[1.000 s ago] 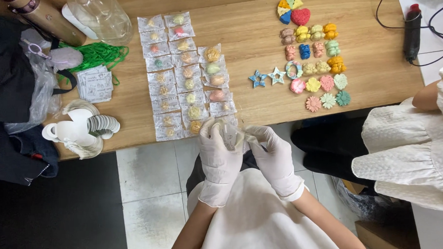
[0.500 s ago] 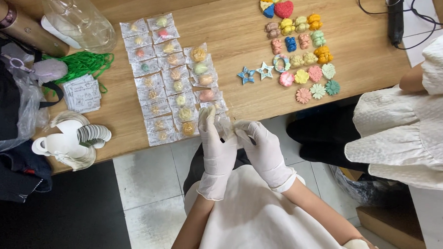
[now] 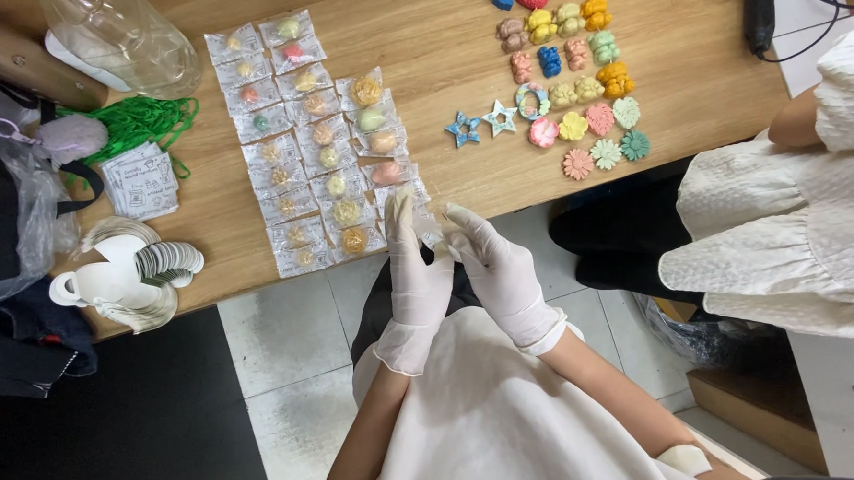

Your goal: Packaging decorative wax shapes into small plastic bags with paper inserts.

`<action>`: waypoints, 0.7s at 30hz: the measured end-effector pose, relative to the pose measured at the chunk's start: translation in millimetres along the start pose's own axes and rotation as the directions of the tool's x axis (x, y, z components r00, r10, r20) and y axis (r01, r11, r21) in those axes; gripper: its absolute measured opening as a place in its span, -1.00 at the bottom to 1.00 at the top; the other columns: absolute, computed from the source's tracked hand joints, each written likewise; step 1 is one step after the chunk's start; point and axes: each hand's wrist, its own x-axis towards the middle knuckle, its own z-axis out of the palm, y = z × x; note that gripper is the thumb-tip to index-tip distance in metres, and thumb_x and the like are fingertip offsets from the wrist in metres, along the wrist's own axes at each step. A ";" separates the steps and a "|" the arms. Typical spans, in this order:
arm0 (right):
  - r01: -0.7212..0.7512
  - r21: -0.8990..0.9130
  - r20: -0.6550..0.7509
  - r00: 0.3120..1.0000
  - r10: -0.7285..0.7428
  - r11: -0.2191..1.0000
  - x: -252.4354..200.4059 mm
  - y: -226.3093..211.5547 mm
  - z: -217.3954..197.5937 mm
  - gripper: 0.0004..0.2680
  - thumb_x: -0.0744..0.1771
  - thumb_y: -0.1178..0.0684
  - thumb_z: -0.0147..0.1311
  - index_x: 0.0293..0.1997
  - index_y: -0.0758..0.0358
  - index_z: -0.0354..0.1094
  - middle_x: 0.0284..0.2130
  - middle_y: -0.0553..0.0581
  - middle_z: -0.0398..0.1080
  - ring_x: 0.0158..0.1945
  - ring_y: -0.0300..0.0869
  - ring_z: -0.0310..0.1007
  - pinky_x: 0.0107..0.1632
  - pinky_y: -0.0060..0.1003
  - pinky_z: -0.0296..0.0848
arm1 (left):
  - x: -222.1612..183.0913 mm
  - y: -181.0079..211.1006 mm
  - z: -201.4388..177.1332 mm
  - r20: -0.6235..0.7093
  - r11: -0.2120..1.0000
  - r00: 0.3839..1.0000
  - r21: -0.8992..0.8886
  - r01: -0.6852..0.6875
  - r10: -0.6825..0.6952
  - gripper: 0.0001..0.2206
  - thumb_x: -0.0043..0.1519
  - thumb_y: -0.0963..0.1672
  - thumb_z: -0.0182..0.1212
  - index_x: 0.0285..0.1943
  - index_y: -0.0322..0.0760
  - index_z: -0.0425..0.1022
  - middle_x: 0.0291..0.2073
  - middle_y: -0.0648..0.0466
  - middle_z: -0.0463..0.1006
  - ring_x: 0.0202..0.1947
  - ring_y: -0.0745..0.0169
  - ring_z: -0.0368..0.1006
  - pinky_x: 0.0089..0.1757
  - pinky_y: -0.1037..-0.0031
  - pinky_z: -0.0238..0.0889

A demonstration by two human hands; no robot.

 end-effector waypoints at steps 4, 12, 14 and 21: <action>0.149 -0.195 0.085 0.987 -0.135 0.969 -0.8 3.8 -1.0 -0.71 0.36 0.21 0.14 0.24 0.23 0.35 -0.18 0.22 0.55 -0.15 -0.02 0.60 -0.12 -0.22 0.55 | 0.8 -6.6 10.5 -0.055 0.982 0.995 -0.172 0.077 -0.088 -0.29 0.16 -0.34 0.22 0.53 -0.36 0.02 0.47 -0.16 0.12 0.48 -0.11 0.11 0.38 0.19 0.06; 0.283 -0.277 0.224 0.948 -0.224 0.918 -3.0 9.8 4.7 -0.71 0.30 0.27 0.14 0.15 0.23 0.39 -0.23 0.17 0.50 -0.15 0.02 0.54 -0.10 -0.16 0.52 | 10.2 3.6 7.7 0.125 0.451 0.663 -0.639 0.623 -0.738 -0.44 0.31 -0.20 -0.10 0.57 -0.18 0.08 0.47 -0.05 0.16 0.29 -0.04 0.25 0.12 0.13 0.21; 0.272 -0.274 0.174 0.957 -0.231 0.922 -4.6 15.2 6.5 -0.71 0.31 0.28 0.14 0.17 0.26 0.37 -0.25 0.17 0.49 -0.17 0.03 0.54 -0.13 -0.16 0.52 | -4.4 -22.2 21.2 -0.136 0.937 0.981 -0.339 0.087 -0.140 -0.33 0.35 -0.32 0.06 0.64 -0.30 -0.15 0.59 -0.22 0.00 0.57 -0.08 0.04 0.43 0.23 0.02; 0.259 -0.223 0.068 0.966 -0.250 0.940 -1.9 19.2 7.6 -0.76 0.34 0.28 0.12 0.13 0.24 0.36 -0.14 0.19 0.49 -0.11 0.04 0.53 -0.09 -0.19 0.52 | -2.1 -45.6 31.8 -0.119 0.977 0.982 -0.172 0.124 -0.146 -0.11 0.13 -0.32 0.22 0.58 -0.42 -0.35 0.52 -0.34 -0.21 0.52 -0.25 -0.22 0.35 0.15 -0.20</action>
